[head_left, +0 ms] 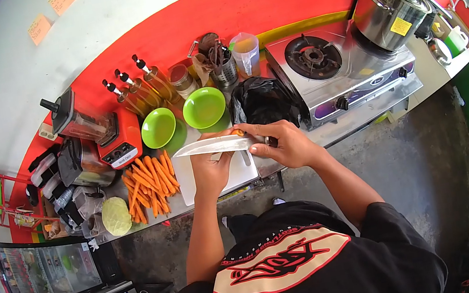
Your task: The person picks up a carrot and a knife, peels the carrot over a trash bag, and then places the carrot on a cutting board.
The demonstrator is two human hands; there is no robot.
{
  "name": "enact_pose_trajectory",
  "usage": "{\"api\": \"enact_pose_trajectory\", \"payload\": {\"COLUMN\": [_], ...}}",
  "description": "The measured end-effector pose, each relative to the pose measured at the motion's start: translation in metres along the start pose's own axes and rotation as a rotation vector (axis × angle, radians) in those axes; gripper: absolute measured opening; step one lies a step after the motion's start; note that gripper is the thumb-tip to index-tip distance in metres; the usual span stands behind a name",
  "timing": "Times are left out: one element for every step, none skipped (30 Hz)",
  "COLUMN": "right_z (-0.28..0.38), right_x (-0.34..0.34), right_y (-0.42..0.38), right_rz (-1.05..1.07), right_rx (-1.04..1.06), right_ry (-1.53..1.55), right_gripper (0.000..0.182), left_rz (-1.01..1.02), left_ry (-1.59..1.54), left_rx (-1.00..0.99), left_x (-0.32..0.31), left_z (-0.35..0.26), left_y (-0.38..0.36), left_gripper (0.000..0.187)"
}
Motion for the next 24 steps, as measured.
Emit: {"api": "enact_pose_trajectory", "payload": {"right_z": [-0.001,-0.002,-0.008,-0.015,-0.024,-0.036,-0.044,-0.052,-0.055,-0.058,-0.061,-0.063,-0.064,-0.066,-0.067,-0.068,-0.071,-0.075,-0.078,-0.078,-0.074,-0.073,-0.074,-0.074], "right_x": [0.001,0.001,-0.001,-0.003,-0.007,-0.011,-0.012,-0.014,-0.016,-0.017,-0.017,-0.022,-0.024,-0.024,-0.024,-0.024,-0.024,-0.023,-0.021,-0.018,-0.015,-0.011,-0.008,-0.006], "right_y": [-0.001,-0.002,-0.002,-0.003,-0.004,-0.005,-0.005,-0.007,-0.007,-0.008,-0.009,-0.009,-0.009,-0.009,-0.009,-0.009,-0.009,-0.010,-0.011,-0.009,-0.006,-0.007,-0.006,-0.005], "right_rz": [0.026,0.025,0.044,0.060,0.058,-0.020,-0.098,-0.124,-0.125,-0.159,-0.193,-0.196,-0.251,-0.308,-0.312,-0.292,-0.272,-0.244,-0.247,-0.241,-0.235,-0.236,-0.188,-0.140], "right_rx": [-0.091,-0.093,-0.148,-0.203,-0.209,-0.188,-0.165,-0.192,-0.195,-0.233,-0.271,-0.273,-0.282,-0.290,-0.293,-0.332,-0.371,-0.385,-0.388,-0.300,-0.213,-0.214,-0.260,-0.305], "right_ry": [0.012,0.012,0.071,0.129,0.128,0.163,0.195,0.204,0.203,0.213,0.224,0.223,0.233,0.241,0.240,0.208,0.176,0.147,0.148,0.135,0.122,0.124,0.085,0.046], "right_gripper": [0.052,0.052,0.050,0.049,0.049,0.049,0.049,0.048,0.048,0.048,0.048,0.048,0.047,0.047,0.047,0.047,0.046,0.046,0.046,0.046,0.047,0.047,0.047,0.047], "left_rz": [0.017,0.019,0.026,0.036,0.041,0.040,0.038,0.041,0.044,0.008,-0.027,-0.049,-0.046,-0.056,-0.065,-0.062,-0.027,0.009,0.014,0.075,0.136,0.176,0.176,0.179], "left_ry": [-0.060,-0.062,-0.076,-0.090,-0.094,-0.090,-0.086,-0.100,-0.103,-0.103,-0.102,-0.052,-0.054,0.000,0.053,0.050,-0.017,-0.083,-0.083,-0.144,-0.204,-0.215,-0.215,-0.234], "left_rx": [0.067,0.067,0.098,0.127,0.128,0.115,0.099,0.111,0.111,0.099,0.086,0.088,0.088,0.065,0.041,0.040,0.076,0.112,0.113,0.121,0.130,0.160,0.159,0.179], "left_x": [-0.004,-0.008,-0.013,-0.018,-0.023,-0.028,-0.033,-0.038,-0.043,-0.047,-0.049,-0.051,-0.054,-0.055,-0.056,-0.056,-0.055,-0.054,-0.052,-0.052,-0.052,-0.051,-0.051,-0.052], "left_z": [0.004,0.007,0.012,0.018,0.022,0.026,0.029,0.034,0.037,0.039,0.041,0.041,0.042,0.044,0.044,0.045,0.049,0.052,0.053,0.055,0.057,0.060,0.060,0.060], "left_y": [0.000,0.000,0.001,0.003,0.005,0.008,0.011,0.012,0.012,0.012,0.013,0.012,0.011,0.011,0.013,0.014,0.016,0.017,0.020,0.023,0.024,0.025,0.027,0.029], "left_gripper": [0.033,0.033,0.032,0.030,0.030,0.030,0.029,0.030,0.030,0.030,0.031,0.033,0.033,0.032,0.032,0.032,0.031,0.030,0.030,0.028,0.027,0.026,0.026,0.025]}}
Point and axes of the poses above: each hand's wrist, its own y-axis towards the middle knuckle, its own x-axis out of the back of the hand, z = x × y, the point moved 5 cm from there along y, towards the middle knuckle, and after that the axes turned 5 degrees about z, right-handed, at the moved point
